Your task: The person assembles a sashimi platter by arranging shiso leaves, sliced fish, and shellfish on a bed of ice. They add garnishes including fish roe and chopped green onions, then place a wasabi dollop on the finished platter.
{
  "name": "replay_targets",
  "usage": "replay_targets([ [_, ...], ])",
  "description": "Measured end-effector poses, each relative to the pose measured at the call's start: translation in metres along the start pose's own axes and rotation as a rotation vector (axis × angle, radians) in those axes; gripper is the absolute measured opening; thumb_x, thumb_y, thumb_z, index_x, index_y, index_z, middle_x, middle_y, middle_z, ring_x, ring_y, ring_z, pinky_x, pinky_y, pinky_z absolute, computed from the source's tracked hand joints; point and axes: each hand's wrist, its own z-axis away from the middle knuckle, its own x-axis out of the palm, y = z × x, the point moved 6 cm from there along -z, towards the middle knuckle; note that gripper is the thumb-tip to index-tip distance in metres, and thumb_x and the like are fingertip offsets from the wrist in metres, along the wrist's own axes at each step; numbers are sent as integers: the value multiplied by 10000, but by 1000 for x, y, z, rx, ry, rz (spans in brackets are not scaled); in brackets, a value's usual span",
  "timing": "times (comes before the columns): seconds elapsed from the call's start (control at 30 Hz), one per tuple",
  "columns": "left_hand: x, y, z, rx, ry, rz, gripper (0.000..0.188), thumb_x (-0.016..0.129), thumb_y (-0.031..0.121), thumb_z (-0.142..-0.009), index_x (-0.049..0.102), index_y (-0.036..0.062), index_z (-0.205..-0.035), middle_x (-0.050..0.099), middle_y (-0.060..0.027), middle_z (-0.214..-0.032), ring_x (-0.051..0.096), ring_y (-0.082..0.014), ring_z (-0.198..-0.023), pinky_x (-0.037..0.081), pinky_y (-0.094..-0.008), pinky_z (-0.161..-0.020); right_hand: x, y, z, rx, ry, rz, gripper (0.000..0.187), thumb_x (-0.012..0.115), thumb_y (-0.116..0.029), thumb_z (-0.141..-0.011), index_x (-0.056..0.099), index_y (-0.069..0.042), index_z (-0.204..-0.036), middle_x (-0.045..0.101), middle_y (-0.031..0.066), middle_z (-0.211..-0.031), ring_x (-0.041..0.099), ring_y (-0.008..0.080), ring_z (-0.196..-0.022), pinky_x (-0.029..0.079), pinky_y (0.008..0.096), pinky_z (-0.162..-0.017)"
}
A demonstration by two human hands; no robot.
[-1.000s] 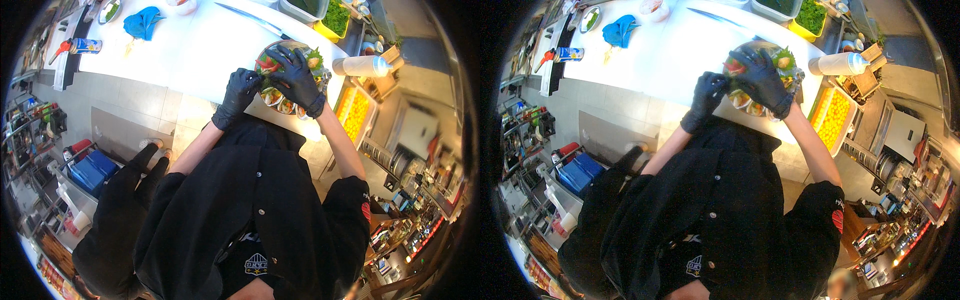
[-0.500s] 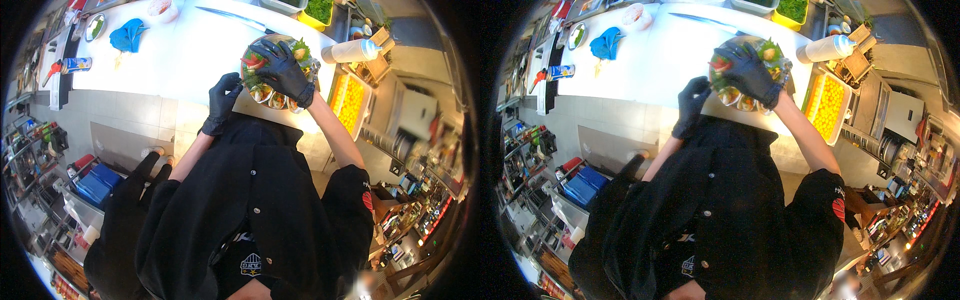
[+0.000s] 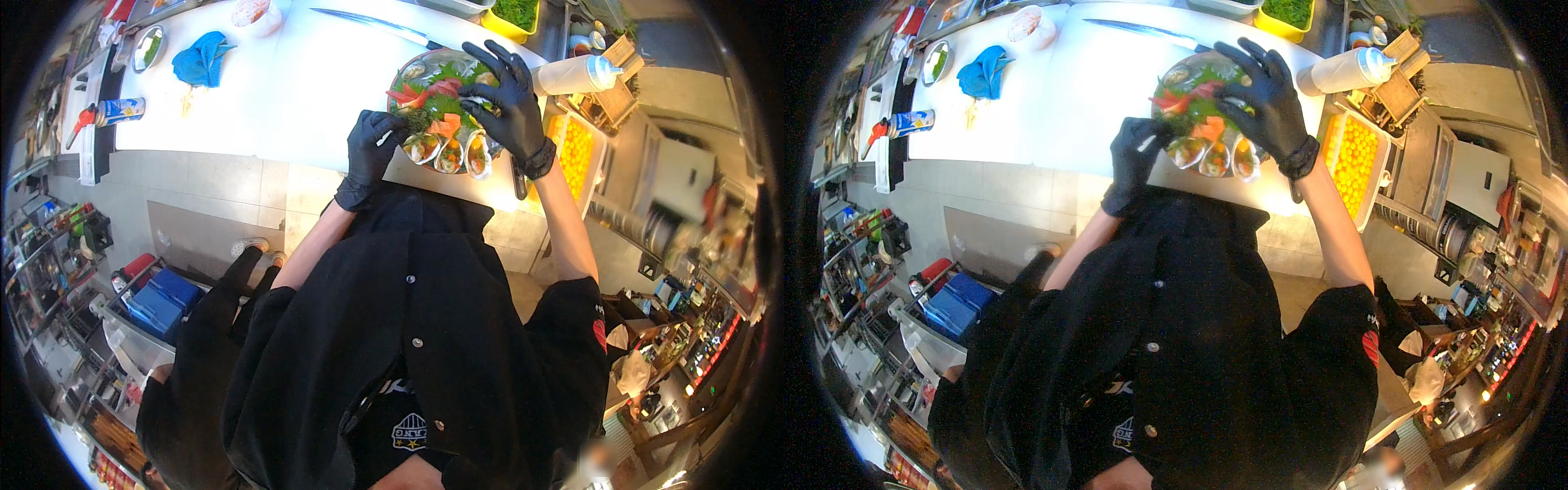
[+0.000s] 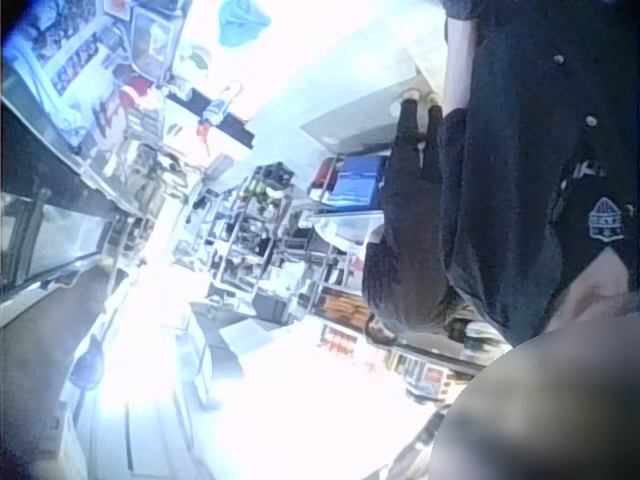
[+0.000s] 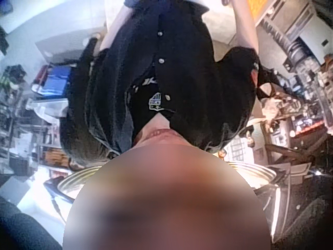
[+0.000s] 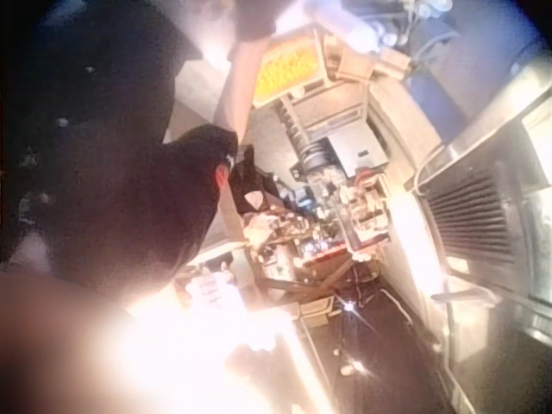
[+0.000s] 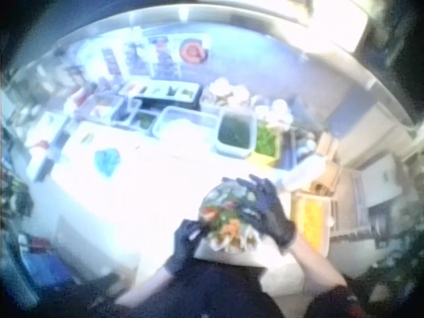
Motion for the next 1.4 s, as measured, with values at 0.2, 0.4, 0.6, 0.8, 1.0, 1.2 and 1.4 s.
replay_targets([
  [0.2,-11,-2,3,156,-83,-101,305,845,51,-739,751,87,-1027,708,-80,-1039,641,-311,-1002,536,-430,-836,55,-36,23,-62,-156,109,163,746,-329,-859,801,-221,-970,452,67,-1608,365,336,-1501,249,559,-1223],
  [0.4,-15,2,4,222,-87,-112,307,870,83,-728,740,59,-1005,716,-92,-1061,647,-306,-1019,537,-421,-846,81,-40,12,-121,-165,91,294,688,-249,-863,757,-243,-1149,460,97,-1580,365,315,-1501,248,584,-1229],
  [0.6,-9,13,3,122,-127,-32,282,868,96,-730,737,77,-978,706,-79,-1017,636,-295,-984,515,-411,-838,89,-42,-4,-142,-162,54,260,685,-235,-876,755,-248,-1127,441,53,-1607,338,317,-1522,225,570,-1242],
  [0.8,-15,17,8,197,-210,-118,245,841,119,-739,729,91,-955,698,-65,-1008,630,-288,-979,484,-414,-863,63,-38,10,-95,-179,32,246,679,-196,-895,772,-171,-1122,457,85,-1596,361,320,-1507,237,574,-1239],
  [1.0,-11,13,8,218,-215,-177,220,808,110,-764,721,94,-965,691,-60,-1016,623,-287,-998,475,-419,-883,74,-38,19,-129,-208,82,91,720,-190,-847,784,-182,-911,471,79,-1583,396,350,-1463,271,585,-1218],
  [1.2,-10,17,4,266,-200,-201,204,787,89,-766,701,93,-951,679,-65,-987,620,-287,-979,465,-423,-863,78,-37,18,-137,-201,102,160,739,-216,-814,781,-169,-961,456,88,-1591,374,348,-1475,258,583,-1230],
  [1.4,-8,11,-1,126,-107,-78,218,786,76,-749,650,84,-919,657,-74,-941,612,-291,-962,453,-429,-858,76,-39,15,-118,-207,63,310,685,-220,-863,747,-220,-1166,456,94,-1583,372,334,-1489,256,593,-1229],
])
